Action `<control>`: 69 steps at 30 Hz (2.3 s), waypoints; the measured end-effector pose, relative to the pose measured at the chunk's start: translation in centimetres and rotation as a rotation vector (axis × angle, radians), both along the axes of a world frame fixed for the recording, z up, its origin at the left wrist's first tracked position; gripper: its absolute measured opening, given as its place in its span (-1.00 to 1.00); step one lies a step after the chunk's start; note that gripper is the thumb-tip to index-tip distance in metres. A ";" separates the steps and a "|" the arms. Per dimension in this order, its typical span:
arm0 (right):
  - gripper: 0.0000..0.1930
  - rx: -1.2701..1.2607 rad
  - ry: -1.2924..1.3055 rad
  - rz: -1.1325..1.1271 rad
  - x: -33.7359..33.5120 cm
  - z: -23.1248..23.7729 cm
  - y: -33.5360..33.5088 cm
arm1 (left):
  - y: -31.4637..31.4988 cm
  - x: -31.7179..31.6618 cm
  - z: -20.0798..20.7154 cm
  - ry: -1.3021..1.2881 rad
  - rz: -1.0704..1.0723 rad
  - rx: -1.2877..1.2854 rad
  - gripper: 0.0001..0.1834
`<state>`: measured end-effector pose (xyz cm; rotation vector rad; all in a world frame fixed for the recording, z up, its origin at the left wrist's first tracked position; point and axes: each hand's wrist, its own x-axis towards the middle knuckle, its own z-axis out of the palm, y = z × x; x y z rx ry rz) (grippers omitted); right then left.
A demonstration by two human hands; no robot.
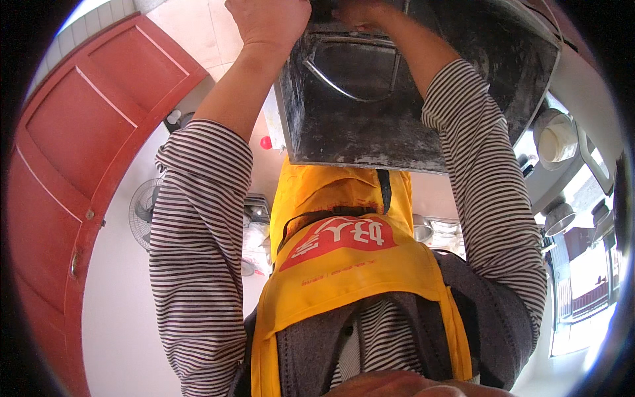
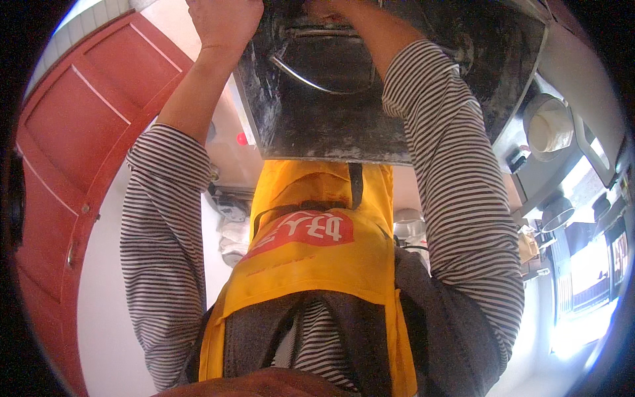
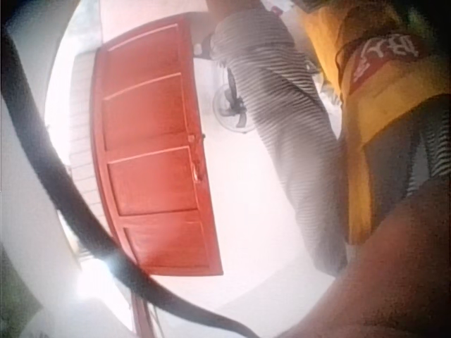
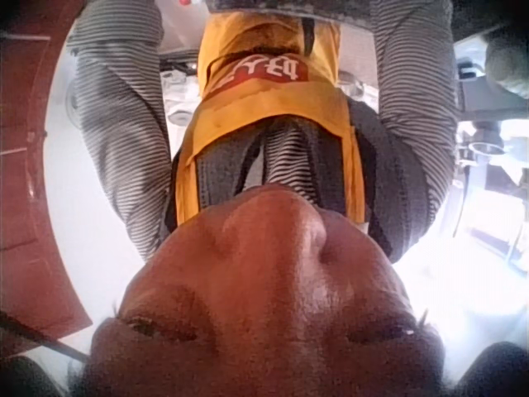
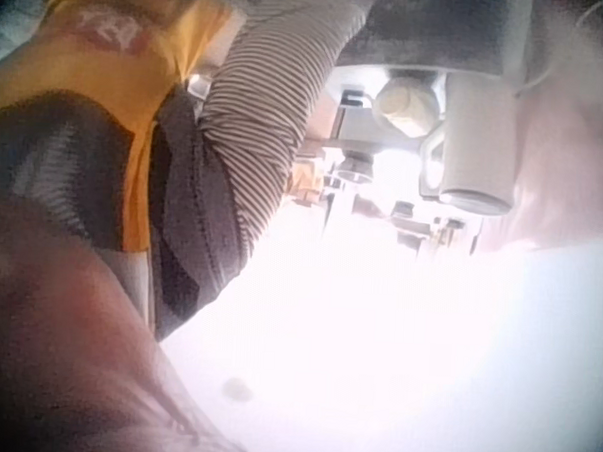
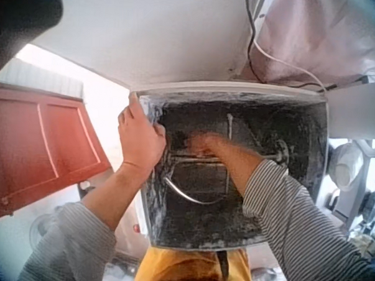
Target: The person cleans the interior of a large industrial dough mixer using a small brush and a scraper. They scrub the sides and bottom of the mixing bowl and remove dough residue from the metal mixing arms.
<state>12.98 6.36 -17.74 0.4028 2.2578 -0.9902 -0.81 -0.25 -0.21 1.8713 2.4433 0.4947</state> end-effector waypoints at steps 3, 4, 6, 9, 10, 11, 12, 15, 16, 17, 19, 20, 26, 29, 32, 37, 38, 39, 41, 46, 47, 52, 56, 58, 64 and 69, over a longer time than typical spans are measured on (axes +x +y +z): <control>-0.74 0.370 0.422 0.406 3.2 -7.6 -0.9 | 0.9 1.0 -0.7 -0.041 -0.018 -0.013 -0.12; -0.73 0.309 0.360 0.284 1.2 -4.3 -3.0 | 0.1 0.3 -0.3 -0.019 0.007 -0.026 -0.12; -0.73 0.235 0.206 0.118 0.0 -1.7 -4.2 | 0.0 0.2 0.0 -0.013 0.017 -0.024 -0.12; -0.71 0.263 0.160 -0.061 0.1 -2.8 -5.4 | 0.0 0.2 0.3 -0.013 0.023 -0.027 -0.12; -0.71 0.351 0.238 -0.182 1.4 -5.9 -6.3 | 0.4 0.5 0.2 -0.024 0.009 -0.025 -0.12; -0.70 0.438 0.319 -0.300 2.4 -8.1 -6.8 | 0.7 0.8 0.0 -0.033 -0.003 -0.025 -0.12; -0.70 0.424 0.283 -0.375 2.2 -8.4 -7.2 | 0.7 0.7 -0.1 -0.029 -0.004 -0.028 -0.12; -0.71 0.271 0.132 -0.389 1.5 -9.0 -7.4 | 0.8 0.8 -0.4 -0.022 -0.016 -0.032 -0.12; -0.71 0.140 0.067 -0.244 0.7 -8.2 -6.4 | 0.6 0.7 -0.3 -0.012 -0.014 -0.034 -0.12; -0.69 0.012 0.000 -0.099 0.1 -7.3 -5.6 | 0.3 0.6 -0.3 -0.005 -0.014 -0.036 -0.12; -0.66 -0.333 -0.225 -0.487 0.4 -5.8 -4.2 | 0.3 0.6 -0.4 0.011 -0.008 -0.036 -0.12; -0.63 -0.507 -0.341 -0.681 0.8 -5.0 -3.7 | 0.3 0.6 -0.5 0.015 -0.005 -0.037 -0.12; -0.68 -0.618 -0.130 -0.864 1.3 -1.5 -4.4 | 0.1 0.2 0.3 0.029 0.015 -0.054 -0.11; -0.78 0.420 0.588 0.383 4.7 -8.6 -2.2 | 1.5 1.7 -0.4 -0.025 -0.037 -0.030 -0.12; -0.81 -0.040 -0.104 -0.251 0.0 -3.2 -5.5 | 0.2 0.2 -0.7 0.023 -0.020 -0.040 -0.12; -0.78 -0.089 -0.077 -0.212 0.0 -1.2 -2.5 | 0.3 0.7 -0.1 0.019 -0.022 -0.022 -0.12; -0.77 0.003 -0.039 -0.133 0.4 -2.8 -2.0 | 0.7 0.8 -0.5 0.013 -0.038 -0.010 -0.12; -0.77 0.096 0.060 -0.289 0.4 -3.2 -2.9 | 0.5 0.6 -0.4 0.011 -0.032 -0.026 -0.12; -0.75 0.283 0.261 -0.593 1.5 -3.4 -4.1 | 0.2 0.3 -0.1 0.007 -0.009 -0.052 -0.12; -0.70 0.198 0.355 -0.112 5.1 -5.3 -2.9 | 0.6 0.6 -0.2 -0.006 -0.015 -0.023 -0.12; -0.69 0.103 0.352 -0.140 5.4 -5.4 -2.5 | 0.6 0.7 -0.2 -0.002 -0.020 -0.017 -0.11; -0.59 0.005 0.237 -0.303 3.8 1.2 -0.6 | 0.2 0.3 -0.2 0.002 0.019 -0.053 -0.11; -0.56 -0.078 0.066 -0.247 2.6 -0.3 0.1 | 0.4 0.6 -0.1 0.001 0.015 -0.035 -0.11; -0.59 0.056 0.276 -0.334 3.3 -2.9 -0.7 | 0.5 0.7 -0.4 -0.009 0.002 -0.031 -0.10; -0.66 -0.081 -0.165 -0.300 -1.0 2.2 -0.7 | 0.0 0.1 0.3 -0.008 0.007 -0.069 -0.09; -0.64 -0.269 0.052 -0.702 3.7 -4.6 0.0 | 1.1 1.0 -0.2 -0.032 -0.025 -0.049 -0.08</control>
